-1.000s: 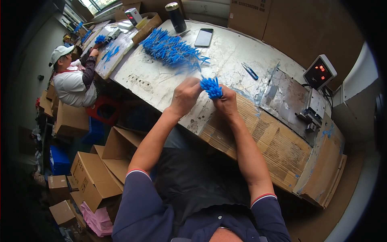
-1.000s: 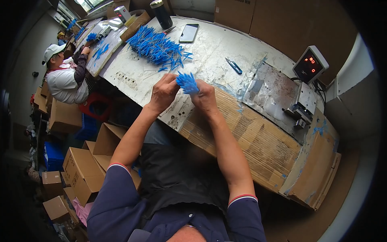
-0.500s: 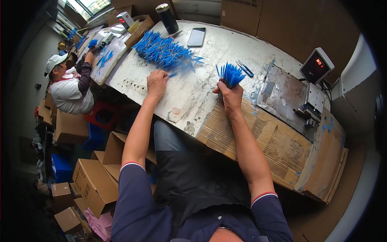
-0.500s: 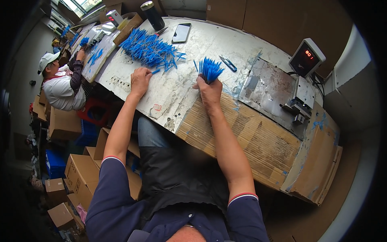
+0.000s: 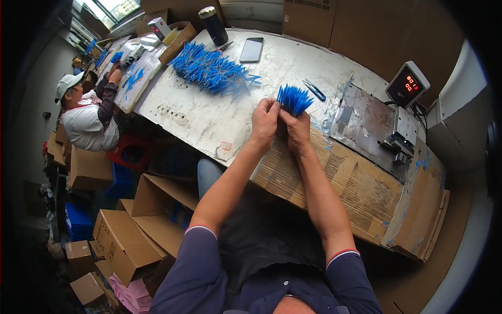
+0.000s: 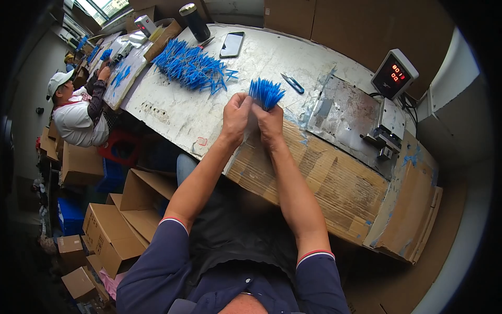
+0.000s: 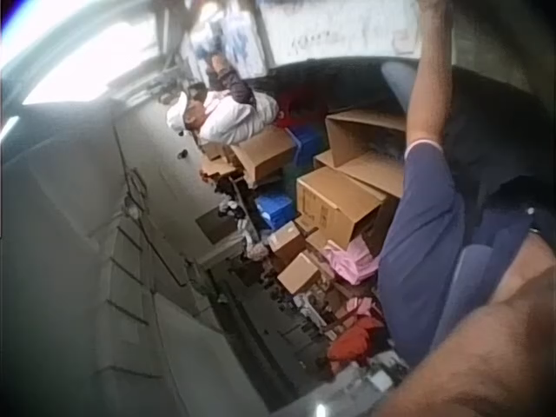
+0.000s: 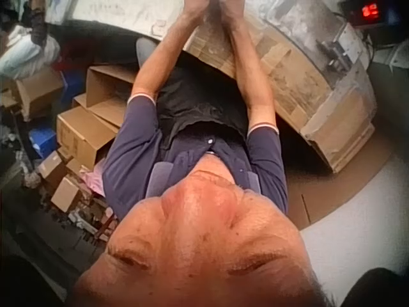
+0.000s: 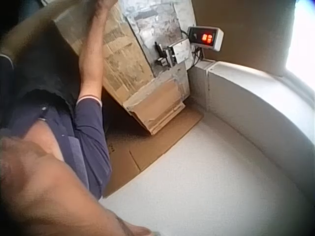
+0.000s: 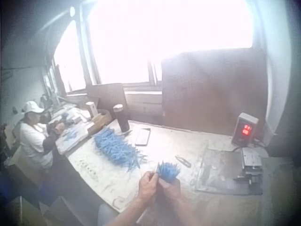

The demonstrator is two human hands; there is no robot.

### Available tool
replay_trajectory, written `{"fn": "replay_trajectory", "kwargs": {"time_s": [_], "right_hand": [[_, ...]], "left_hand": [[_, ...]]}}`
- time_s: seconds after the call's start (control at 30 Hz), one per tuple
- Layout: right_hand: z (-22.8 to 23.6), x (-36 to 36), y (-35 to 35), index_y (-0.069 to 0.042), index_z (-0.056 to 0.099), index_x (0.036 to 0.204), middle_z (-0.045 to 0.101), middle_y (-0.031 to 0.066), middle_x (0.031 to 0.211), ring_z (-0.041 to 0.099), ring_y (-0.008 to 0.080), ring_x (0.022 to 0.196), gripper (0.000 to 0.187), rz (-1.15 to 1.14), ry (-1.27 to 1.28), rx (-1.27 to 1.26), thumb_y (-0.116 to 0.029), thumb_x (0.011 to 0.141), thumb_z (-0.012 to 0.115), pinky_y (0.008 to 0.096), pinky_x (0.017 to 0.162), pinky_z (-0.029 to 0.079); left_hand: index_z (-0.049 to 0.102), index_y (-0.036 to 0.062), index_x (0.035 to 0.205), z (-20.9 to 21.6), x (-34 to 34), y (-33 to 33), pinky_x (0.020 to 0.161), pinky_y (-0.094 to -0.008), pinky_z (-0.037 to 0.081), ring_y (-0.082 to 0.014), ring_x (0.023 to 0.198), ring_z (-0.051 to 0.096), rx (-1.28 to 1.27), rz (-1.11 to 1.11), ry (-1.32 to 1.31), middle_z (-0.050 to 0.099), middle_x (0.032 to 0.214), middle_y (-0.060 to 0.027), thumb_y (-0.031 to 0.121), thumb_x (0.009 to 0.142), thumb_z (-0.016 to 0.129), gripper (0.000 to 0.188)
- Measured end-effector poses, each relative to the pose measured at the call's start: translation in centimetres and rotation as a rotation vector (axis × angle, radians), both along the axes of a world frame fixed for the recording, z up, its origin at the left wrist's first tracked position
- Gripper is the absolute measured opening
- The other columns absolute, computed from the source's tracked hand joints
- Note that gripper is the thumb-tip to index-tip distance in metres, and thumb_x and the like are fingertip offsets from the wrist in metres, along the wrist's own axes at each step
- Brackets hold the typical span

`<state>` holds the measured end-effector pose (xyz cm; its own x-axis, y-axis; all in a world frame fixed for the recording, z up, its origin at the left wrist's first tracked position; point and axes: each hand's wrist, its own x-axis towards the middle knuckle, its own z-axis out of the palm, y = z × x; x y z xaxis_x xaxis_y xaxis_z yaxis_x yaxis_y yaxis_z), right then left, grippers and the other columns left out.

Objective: The recorder is bundling blue plastic bristles and using a machine to secure them into metal bases for brush manufacturing.

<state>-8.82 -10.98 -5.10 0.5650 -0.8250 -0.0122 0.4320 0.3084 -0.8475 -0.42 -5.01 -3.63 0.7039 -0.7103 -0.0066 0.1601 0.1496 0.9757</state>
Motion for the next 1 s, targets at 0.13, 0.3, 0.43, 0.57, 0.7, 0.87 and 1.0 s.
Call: {"fn": "replay_trajectory", "kwargs": {"time_s": [0.13,0.3,0.43,0.57,0.7,0.87,1.0], "right_hand": [[0.0,-0.9,-1.1,0.001,0.071,0.107,0.073,0.0073,0.098,0.07,0.0173,0.083,0.019,0.033,-0.046,0.077,-0.001,0.088,0.072,0.0311,0.077,0.059],[0.0,-1.2,-1.6,0.003,0.068,0.104,0.07,0.0106,0.09,0.071,0.0216,0.074,0.019,0.031,-0.066,0.139,0.001,0.086,0.072,0.0371,0.069,0.063],[1.0,-0.5,-1.0,0.003,0.067,0.105,0.069,0.0103,0.089,0.07,0.0216,0.069,0.021,0.078,-0.081,0.154,0.002,0.084,0.072,0.038,0.066,0.064],[0.4,-1.3,-1.4,0.003,0.066,0.105,0.069,0.0107,0.089,0.07,0.0218,0.069,0.022,0.086,-0.098,0.183,0.003,0.084,0.072,0.0388,0.065,0.064],[1.0,-0.9,-1.1,0.004,0.067,0.104,0.069,0.0113,0.089,0.07,0.0215,0.07,0.021,0.055,-0.122,0.185,0.002,0.083,0.072,0.0389,0.065,0.064],[0.6,-1.2,-1.8,0.005,0.069,0.104,0.07,0.011,0.087,0.069,0.0209,0.069,0.021,-0.068,-0.107,0.167,0.001,0.084,0.073,0.0374,0.064,0.063],[0.4,-2.0,-2.9,0.005,0.07,0.103,0.071,0.0105,0.09,0.069,0.02,0.069,0.02,-0.163,-0.132,0.075,0.0,0.085,0.073,0.0354,0.062,0.061]], "left_hand": [[0.065,-0.0006,0.105,-0.6,0.6,-0.6,0.082,-0.0259,0.05,-0.0118,0.093,0.064,-0.005,-0.055,-0.004,0.07,0.101,-0.0079,0.013,0.102,0.061,0.015],[0.069,0.007,0.11,-1.1,6.6,0.1,0.103,-0.0412,0.043,-0.0328,0.117,0.057,0.42,0.412,-1.048,0.066,0.113,-0.0133,0.023,0.089,0.072,0.026],[0.069,0.0096,0.112,-2.2,10.8,0.7,0.105,-0.0457,0.039,-0.0324,0.115,0.056,0.523,0.473,-1.334,0.065,0.117,-0.0126,0.026,0.089,0.072,0.028],[0.07,0.0116,0.112,-1.5,9.7,-0.7,0.105,-0.0481,0.036,-0.0322,0.115,0.057,0.722,0.381,-1.385,0.064,0.117,-0.013,0.028,0.088,0.073,0.029],[0.071,0.0134,0.108,-0.5,10.1,-0.4,0.095,-0.0457,0.042,-0.0298,0.111,0.061,0.887,0.277,-1.436,0.066,0.113,-0.0108,0.029,0.091,0.071,0.023],[0.071,0.01,0.103,-0.1,6.6,1.0,0.089,-0.0453,0.047,-0.033,0.101,0.066,0.749,0.117,-1.358,0.069,0.106,-0.0128,0.023,0.09,0.071,0.018],[0.072,0.0077,0.106,0.5,5.1,2.0,0.078,-0.041,0.053,-0.0289,0.085,0.07,0.575,0.014,-1.271,0.072,0.097,-0.0114,0.022,0.091,0.072,0.021]]}}
